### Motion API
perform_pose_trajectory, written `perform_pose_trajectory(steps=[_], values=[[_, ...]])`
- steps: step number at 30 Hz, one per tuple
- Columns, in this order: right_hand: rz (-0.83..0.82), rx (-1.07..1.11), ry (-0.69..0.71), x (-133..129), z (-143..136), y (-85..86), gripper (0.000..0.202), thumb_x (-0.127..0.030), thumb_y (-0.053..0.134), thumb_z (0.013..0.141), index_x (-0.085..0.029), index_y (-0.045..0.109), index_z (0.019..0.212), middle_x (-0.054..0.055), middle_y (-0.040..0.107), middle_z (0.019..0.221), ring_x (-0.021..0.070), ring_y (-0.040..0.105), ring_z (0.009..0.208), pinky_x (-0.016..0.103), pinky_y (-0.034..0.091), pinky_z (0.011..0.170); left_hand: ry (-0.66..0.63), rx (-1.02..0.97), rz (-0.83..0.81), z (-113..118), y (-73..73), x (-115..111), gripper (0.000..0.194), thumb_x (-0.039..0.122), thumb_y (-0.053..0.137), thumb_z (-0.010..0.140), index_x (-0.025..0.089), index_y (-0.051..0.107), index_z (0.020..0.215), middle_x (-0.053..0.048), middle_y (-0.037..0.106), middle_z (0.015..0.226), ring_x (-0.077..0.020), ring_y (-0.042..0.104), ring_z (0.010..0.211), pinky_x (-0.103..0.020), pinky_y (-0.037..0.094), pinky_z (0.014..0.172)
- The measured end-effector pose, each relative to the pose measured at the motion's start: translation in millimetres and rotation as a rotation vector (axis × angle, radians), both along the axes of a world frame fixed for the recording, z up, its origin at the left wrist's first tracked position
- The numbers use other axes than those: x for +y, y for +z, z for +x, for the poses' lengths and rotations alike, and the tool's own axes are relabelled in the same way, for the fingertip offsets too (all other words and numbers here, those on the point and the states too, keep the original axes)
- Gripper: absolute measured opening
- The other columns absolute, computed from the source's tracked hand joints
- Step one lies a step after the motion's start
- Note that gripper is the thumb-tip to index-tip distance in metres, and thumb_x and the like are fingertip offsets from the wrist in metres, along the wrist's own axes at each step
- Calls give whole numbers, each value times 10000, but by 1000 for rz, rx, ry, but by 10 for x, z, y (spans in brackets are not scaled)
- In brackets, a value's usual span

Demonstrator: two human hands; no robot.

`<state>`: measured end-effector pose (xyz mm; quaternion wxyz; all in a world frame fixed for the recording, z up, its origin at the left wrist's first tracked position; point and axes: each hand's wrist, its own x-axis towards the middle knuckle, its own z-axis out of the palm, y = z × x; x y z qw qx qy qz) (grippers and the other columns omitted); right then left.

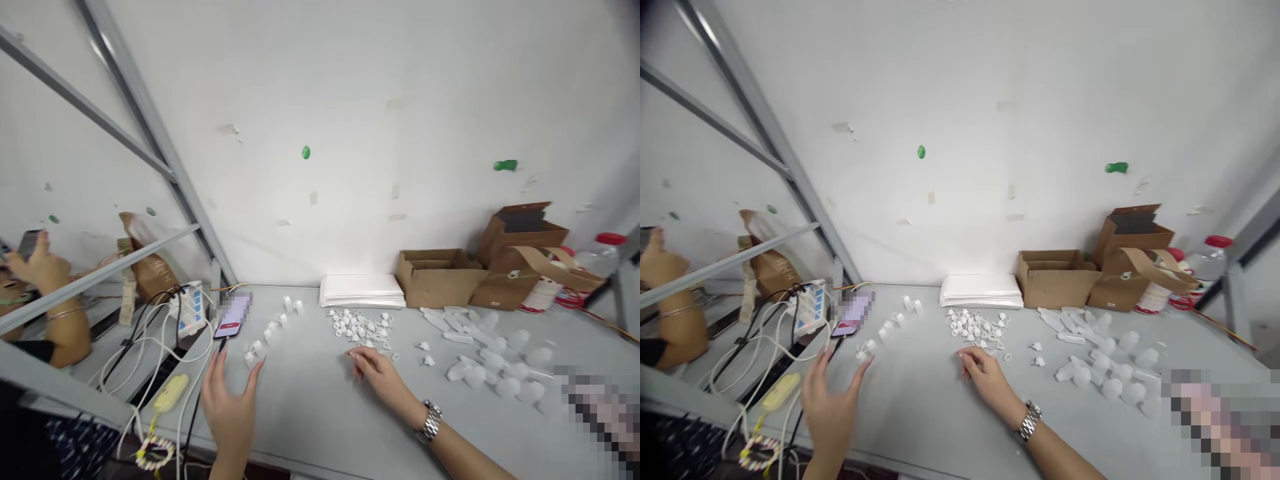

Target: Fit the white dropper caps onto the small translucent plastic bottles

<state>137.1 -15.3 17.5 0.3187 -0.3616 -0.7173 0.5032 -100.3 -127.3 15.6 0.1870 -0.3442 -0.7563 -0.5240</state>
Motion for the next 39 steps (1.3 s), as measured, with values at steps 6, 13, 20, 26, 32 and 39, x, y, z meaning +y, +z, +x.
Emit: perform_pose_trajectory(steps=[6,13,20,26,32,39], values=[[543,-372,-165,198,249,114,272,-271,377,881,-179,572,1046,68,641,906,182,572,836,328,387,813,-501,44,-3,602,208,126,637,254,598,738,259,334,1318,-61,338,1381,-258,365,1227,-409,288,1040],[622,-1105,-611,851,1106,263,188,-121,468,799,-65,632,871,219,604,922,308,525,901,398,330,733,-924,-426,-198,932,127,799,577,276,619,712,294,418,1253,-64,402,1338,-235,459,1161,-366,334,1004],[575,-1162,-623,1029,1171,78,179,-60,485,749,-64,663,760,220,639,824,314,548,854,393,291,724,-1023,-468,-292,1023,-49,1411,482,198,650,648,197,537,1117,-119,550,1150,-275,468,1131,-416,284,1001],[541,-1061,-676,956,1037,57,208,-31,441,749,-54,647,768,233,623,850,317,554,856,399,304,722,-899,-174,-333,954,-236,1486,475,194,491,771,183,402,1238,-125,505,1207,-228,478,1123,-408,348,954],[504,-770,-618,822,834,134,154,-210,511,775,-129,629,834,134,651,831,263,585,808,382,362,729,-1095,113,-430,889,-194,1385,210,240,543,768,224,622,961,-60,626,972,-207,551,954,-368,408,875],[296,-50,-437,657,446,-129,309,-402,491,785,-158,597,943,51,665,784,177,607,677,297,479,636,-1108,222,-461,1009,-216,1370,92,123,574,715,192,627,745,-61,592,911,-208,525,920,-359,419,820]])
